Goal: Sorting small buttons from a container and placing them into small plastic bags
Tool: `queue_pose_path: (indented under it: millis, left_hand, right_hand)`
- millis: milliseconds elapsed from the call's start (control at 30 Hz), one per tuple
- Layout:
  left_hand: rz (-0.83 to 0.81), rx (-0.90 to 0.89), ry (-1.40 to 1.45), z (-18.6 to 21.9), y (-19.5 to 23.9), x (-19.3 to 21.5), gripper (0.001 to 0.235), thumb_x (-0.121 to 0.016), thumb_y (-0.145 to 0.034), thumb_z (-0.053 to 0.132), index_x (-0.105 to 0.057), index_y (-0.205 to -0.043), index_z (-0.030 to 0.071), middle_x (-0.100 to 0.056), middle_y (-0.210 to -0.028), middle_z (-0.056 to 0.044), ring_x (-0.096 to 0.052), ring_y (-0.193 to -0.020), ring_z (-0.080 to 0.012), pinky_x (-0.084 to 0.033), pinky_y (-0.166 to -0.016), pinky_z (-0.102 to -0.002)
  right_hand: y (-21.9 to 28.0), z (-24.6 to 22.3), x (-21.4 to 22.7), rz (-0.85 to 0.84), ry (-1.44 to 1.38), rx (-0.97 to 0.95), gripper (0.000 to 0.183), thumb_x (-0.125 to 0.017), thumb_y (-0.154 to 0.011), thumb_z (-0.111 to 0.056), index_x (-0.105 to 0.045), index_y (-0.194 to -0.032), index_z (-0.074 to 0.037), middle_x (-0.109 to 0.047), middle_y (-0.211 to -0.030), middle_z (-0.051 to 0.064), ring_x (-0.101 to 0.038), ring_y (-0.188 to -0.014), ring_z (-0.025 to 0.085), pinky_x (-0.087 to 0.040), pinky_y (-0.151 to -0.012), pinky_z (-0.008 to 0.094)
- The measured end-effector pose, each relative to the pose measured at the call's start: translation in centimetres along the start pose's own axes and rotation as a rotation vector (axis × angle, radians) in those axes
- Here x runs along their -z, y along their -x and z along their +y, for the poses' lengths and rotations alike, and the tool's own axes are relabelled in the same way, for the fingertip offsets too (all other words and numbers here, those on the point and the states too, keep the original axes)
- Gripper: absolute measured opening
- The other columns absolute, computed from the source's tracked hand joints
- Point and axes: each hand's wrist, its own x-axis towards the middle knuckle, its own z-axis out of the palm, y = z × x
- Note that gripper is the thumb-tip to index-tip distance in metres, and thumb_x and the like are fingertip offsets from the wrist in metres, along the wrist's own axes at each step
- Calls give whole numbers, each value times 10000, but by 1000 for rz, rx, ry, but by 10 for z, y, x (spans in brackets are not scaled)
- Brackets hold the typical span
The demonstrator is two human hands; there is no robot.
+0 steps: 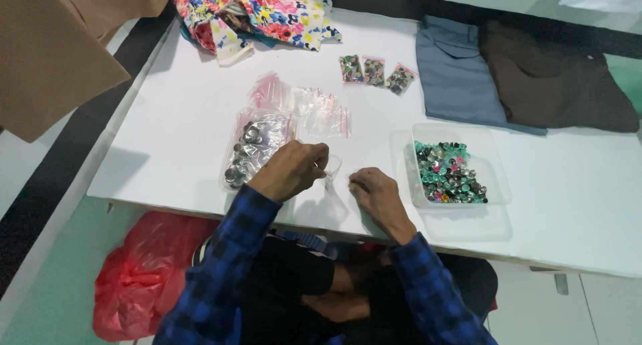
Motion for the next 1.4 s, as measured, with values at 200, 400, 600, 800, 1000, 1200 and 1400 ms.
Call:
queue_pose_path:
  millis: [200,400,600,800,1000,1200,1400]
  left_hand:
    - [-9,3,-40,-1,-6,-2,144,-766,-840,162,-630,-888,173,-776,-817,-60,-753,-912,-342,-578,-796,-449]
    - [-27,25,-34,4,-9,0,134,-763,-841,148,-640,-894,153,-780,-847,-94,-751,-924,-372,-577,-798,-463]
    - [-12,1,-58,14,-16,-3,137,-774,-835,138,-645,-881,142,-774,-837,-100,-751,-910,-379,-582,-785,-468]
    - [2,-54,-27,11,-20,-6,111,-758,-847,139,-659,-895,126,-771,-835,-125,-749,-893,-391,-590,-776,-475]
    - [31,-67,-8,11,-20,-10,124,-770,-839,134,-662,-893,106,-766,-831,-131,-747,-888,-400,-593,-752,-486]
    - [78,-120,72,8,-18,-11,109,-738,-815,116,-637,-857,117,-760,-795,-121,-748,-859,-395,-590,-743,-497]
    - [105,-158,96,12,-23,-23,82,-719,-822,114,-647,-862,118,-761,-776,-107,-756,-828,-378,-597,-747,-480]
  right_hand:
    - [3,-11,20,86,-340,-167,221,-816,-866,-166,-805,-1086,-146,-755,-1114,102,-745,-1021,276,-622,-881,390]
    - [2,-37,38,105,-787,-218,302,-816,-838,-101,-761,-1122,-15,-762,-1024,145,-719,-938,184,-618,-885,339]
    - [-11,-65,47,94,-850,-103,316,-813,-843,-84,-746,-1136,13,-763,-1019,188,-734,-936,210,-629,-868,343]
    - [-9,-88,37,212,-438,131,195,-759,-894,-18,-766,-1088,-30,-762,-1043,152,-757,-970,270,-651,-814,365]
    - [-3,-95,42,224,-177,268,172,-716,-922,-10,-743,-1091,-32,-742,-1064,172,-742,-990,352,-655,-769,396]
    - [12,-86,41,280,79,424,260,-764,-903,-135,-717,-1153,-84,-678,-1254,197,-664,-1147,416,-601,-887,502]
    - [12,-61,14,326,123,367,197,-732,-891,7,-679,-1069,-60,-670,-1215,203,-676,-1104,444,-619,-836,508]
